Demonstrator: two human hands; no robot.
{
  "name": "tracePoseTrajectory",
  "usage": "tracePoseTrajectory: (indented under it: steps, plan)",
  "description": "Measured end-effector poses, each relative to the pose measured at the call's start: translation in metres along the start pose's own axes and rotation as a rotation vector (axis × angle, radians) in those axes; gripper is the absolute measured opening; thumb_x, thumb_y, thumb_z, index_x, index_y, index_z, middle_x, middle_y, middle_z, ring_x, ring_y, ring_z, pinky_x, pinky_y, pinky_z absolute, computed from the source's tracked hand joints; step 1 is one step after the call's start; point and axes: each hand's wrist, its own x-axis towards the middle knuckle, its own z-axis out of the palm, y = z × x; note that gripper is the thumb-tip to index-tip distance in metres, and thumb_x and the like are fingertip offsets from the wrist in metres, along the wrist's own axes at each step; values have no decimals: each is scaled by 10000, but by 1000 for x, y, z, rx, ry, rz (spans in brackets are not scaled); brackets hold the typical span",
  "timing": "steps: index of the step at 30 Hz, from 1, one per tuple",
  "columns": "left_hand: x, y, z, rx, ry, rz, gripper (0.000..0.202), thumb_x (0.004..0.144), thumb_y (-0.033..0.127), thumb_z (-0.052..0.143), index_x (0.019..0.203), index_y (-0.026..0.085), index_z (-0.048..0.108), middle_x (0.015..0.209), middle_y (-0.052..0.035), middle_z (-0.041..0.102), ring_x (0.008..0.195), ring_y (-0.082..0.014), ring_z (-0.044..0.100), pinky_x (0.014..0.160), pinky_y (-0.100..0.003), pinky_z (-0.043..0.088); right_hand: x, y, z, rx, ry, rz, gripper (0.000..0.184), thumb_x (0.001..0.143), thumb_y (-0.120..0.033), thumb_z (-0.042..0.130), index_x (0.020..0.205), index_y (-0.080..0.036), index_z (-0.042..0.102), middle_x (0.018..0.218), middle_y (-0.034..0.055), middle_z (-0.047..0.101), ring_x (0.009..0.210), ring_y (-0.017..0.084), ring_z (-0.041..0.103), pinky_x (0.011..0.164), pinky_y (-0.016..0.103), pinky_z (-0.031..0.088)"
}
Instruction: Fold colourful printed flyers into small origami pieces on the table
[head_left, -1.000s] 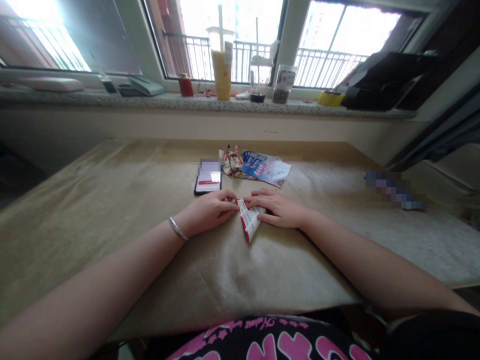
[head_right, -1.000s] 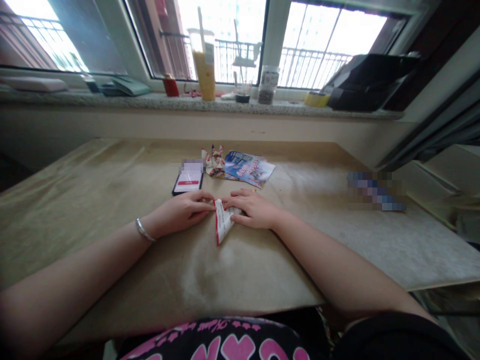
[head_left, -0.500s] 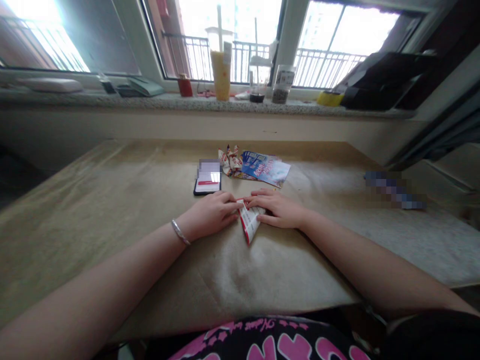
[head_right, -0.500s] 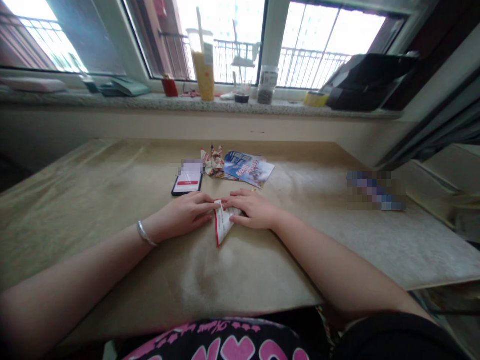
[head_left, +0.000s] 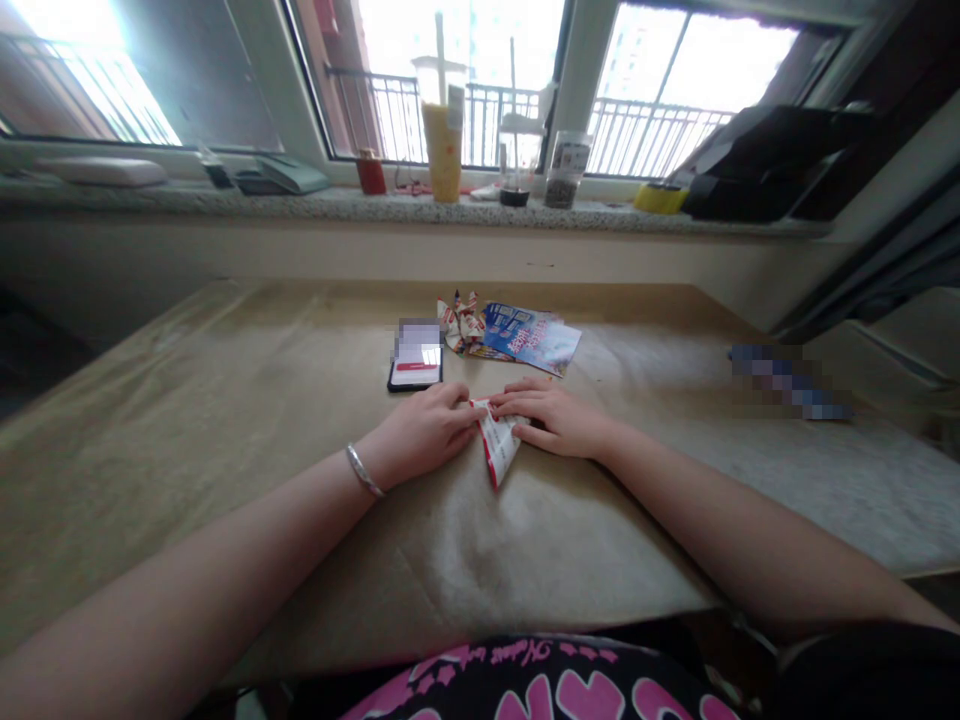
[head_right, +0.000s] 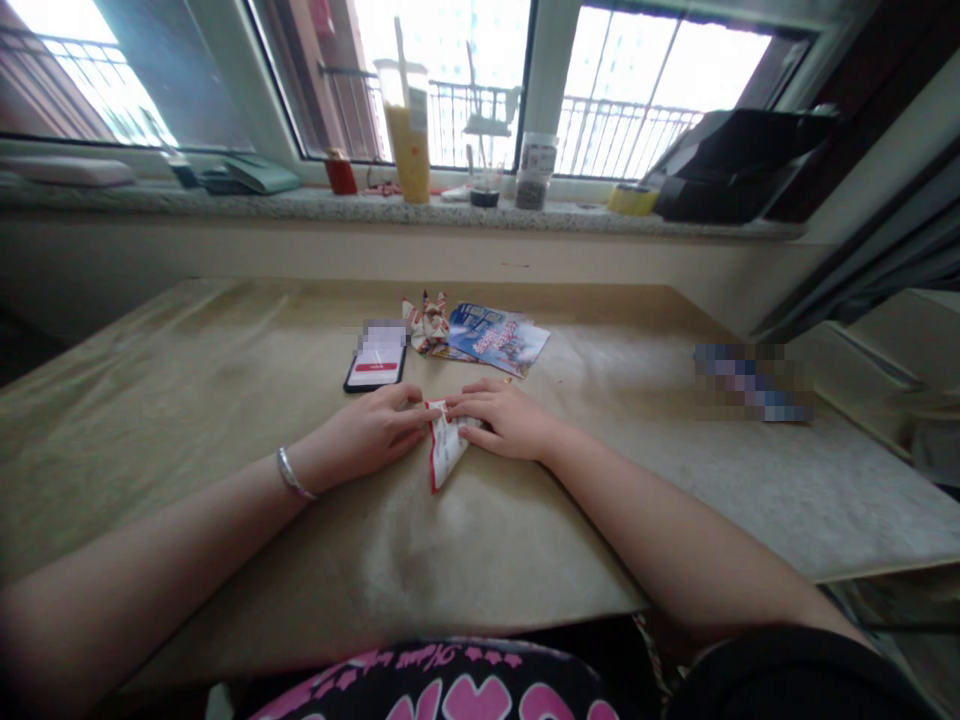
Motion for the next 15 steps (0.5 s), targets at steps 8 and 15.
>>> tracePoseTrajectory:
  steps: [8,15]
  plan:
    - [3,3,-1,29,-38,31,313,945,283,414,1194,178,572,1064,-96,607,956,-204,549,847,-350,476,-1,6,3,27,-8,12,318,915,-286,471,1183,-228,632,1281,26,608,1220,213,489,1053,429,384]
    - [7,10,-4,62,-75,-21,347,949,311,406,1207,140,561,995,-101,616,919,-210,552,823,-346,471,-1,4,1,30,29,4,277,911,-251,469,1104,-214,665,1220,36,646,1186,204,534,1040,412,408]
